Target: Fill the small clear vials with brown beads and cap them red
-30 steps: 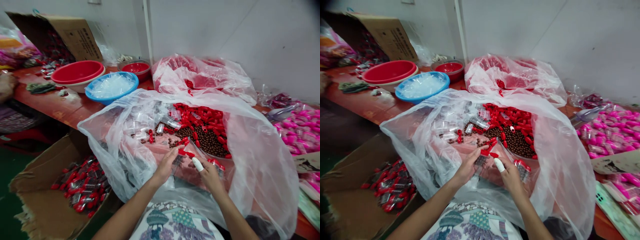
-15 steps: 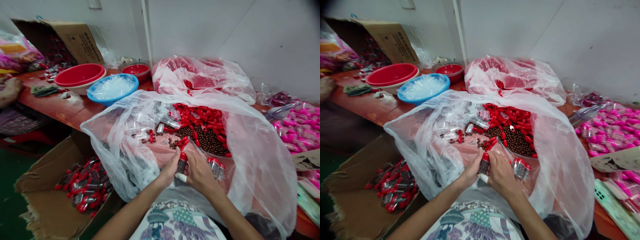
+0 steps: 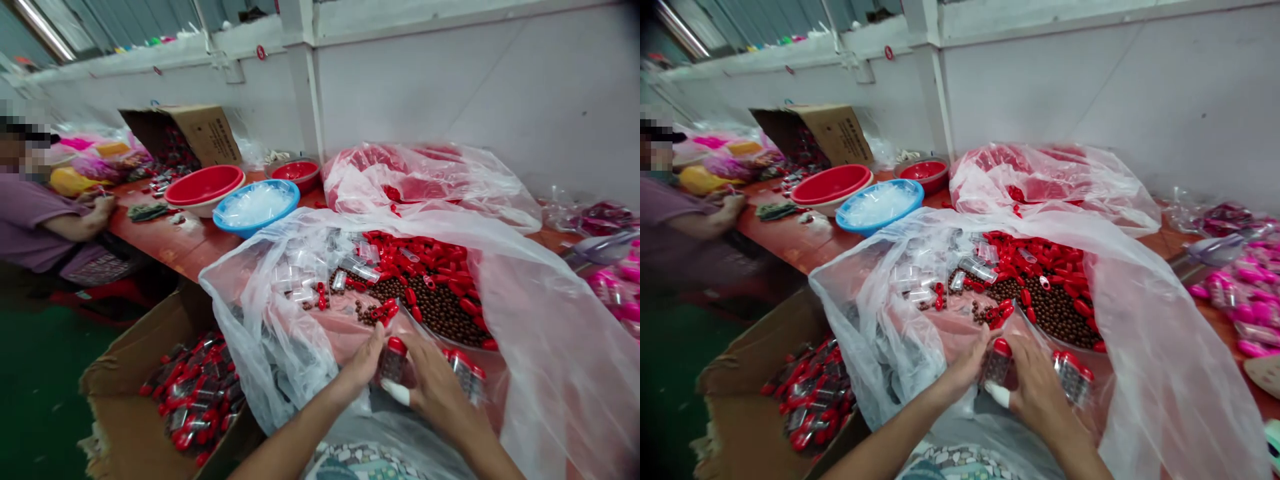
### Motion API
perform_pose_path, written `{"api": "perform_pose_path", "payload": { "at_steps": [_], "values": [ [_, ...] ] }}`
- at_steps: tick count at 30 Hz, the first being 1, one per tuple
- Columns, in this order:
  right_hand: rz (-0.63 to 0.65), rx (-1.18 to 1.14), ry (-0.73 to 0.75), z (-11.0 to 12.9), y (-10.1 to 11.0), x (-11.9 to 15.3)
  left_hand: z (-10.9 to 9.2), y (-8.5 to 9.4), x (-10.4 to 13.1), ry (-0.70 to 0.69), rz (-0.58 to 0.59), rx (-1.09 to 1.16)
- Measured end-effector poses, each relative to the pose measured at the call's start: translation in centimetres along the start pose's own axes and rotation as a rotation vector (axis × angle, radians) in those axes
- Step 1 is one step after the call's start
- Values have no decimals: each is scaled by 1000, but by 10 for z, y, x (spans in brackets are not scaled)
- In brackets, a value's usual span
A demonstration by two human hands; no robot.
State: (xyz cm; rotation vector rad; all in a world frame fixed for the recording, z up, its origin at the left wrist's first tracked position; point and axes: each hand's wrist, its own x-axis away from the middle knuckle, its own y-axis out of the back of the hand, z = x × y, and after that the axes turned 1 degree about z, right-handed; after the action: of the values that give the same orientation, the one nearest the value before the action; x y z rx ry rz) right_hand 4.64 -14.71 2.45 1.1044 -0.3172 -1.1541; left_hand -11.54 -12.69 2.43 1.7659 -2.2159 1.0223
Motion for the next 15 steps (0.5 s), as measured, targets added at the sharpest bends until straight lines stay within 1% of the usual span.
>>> {"api": "perform_pose_path", "payload": {
  "at_steps": [2, 4, 7, 9, 11, 12, 14, 15],
  "values": [
    [-32, -23, -80, -7, 2, 2, -14, 11, -5, -51, -19, -54],
    [-51, -49, -145, -12, 6, 3, -30, 25, -13, -116, -87, -169],
    [-30, -5, -189, -18, 13, 6, -52, 51, -28, -305, -223, -460],
    [6, 100, -198, -26, 17, 14, -65, 71, -38, -417, -356, -708],
    [28, 215, -204, -40, 19, 27, -77, 92, -44, -500, -491, -904],
    [31, 260, -199, -50, 19, 34, -83, 101, -47, -533, -547, -966],
    [50, 353, -197, -71, 18, 46, -95, 116, -50, -579, -615, -1026],
    [53, 395, -184, -80, 17, 51, -99, 121, -52, -597, -634, -1055]
  ]
}}
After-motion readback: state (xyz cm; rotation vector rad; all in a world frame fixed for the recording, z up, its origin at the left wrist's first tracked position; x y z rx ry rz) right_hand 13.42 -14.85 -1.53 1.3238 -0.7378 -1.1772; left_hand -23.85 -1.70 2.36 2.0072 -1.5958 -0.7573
